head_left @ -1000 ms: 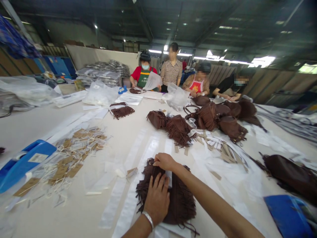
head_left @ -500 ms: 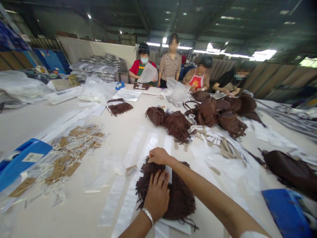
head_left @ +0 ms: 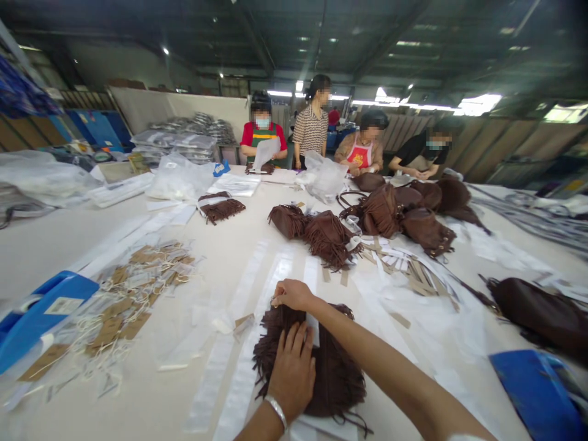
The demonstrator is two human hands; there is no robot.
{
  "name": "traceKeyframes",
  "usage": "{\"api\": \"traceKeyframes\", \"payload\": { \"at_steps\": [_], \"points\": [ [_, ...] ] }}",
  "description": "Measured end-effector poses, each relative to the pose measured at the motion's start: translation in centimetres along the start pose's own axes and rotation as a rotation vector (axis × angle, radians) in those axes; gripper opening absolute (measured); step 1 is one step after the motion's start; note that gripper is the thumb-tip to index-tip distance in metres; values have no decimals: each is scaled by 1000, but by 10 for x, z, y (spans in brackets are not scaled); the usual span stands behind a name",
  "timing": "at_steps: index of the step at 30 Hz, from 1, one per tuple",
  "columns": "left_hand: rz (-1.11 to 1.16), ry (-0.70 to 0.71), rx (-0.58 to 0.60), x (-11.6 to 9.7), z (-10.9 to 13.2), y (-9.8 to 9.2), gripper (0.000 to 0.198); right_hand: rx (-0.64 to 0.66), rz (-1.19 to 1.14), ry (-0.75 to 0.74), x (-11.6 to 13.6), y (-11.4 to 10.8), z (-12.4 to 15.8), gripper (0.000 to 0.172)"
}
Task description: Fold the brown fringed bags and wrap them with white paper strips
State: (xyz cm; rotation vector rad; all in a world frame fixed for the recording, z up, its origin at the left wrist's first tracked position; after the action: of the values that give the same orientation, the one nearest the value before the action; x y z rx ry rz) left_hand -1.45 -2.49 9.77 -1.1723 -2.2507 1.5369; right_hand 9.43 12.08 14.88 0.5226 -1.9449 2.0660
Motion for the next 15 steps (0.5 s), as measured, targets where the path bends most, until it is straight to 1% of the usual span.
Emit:
{"api": "traceKeyframes", "payload": {
  "at_steps": [3,5,8,12,15],
  "points": [
    [-28,0,-8,-1,-1,-1,59,17,-12,30,-12,-11,4,33],
    [-43,-4,-12,-1,-1,-1,60,53,-29,38,-19,-13,7,34],
    [-62,8,-19,-1,-1,-1,61,128,-91,48,-24,-10,3,35],
    [-93,41,-28,1,-1,2,63,251,-235,53,-27,-2,-8,37],
    [-123,59,-43,2,0,6,65,281,-350,57,-29,-2,-10,38]
  ]
}}
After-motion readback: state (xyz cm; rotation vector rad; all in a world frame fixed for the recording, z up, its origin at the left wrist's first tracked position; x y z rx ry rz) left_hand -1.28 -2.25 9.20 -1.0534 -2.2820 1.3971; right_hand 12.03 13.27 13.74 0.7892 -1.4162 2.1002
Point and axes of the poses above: each hand's wrist, its own z-axis away from the middle knuckle, its own y-axis out of the palm, x = y × z, the point moved 2 cm from there along -z, towards the middle knuckle, and after that the axes turned 11 degrees about -x, right-handed, at the moved point
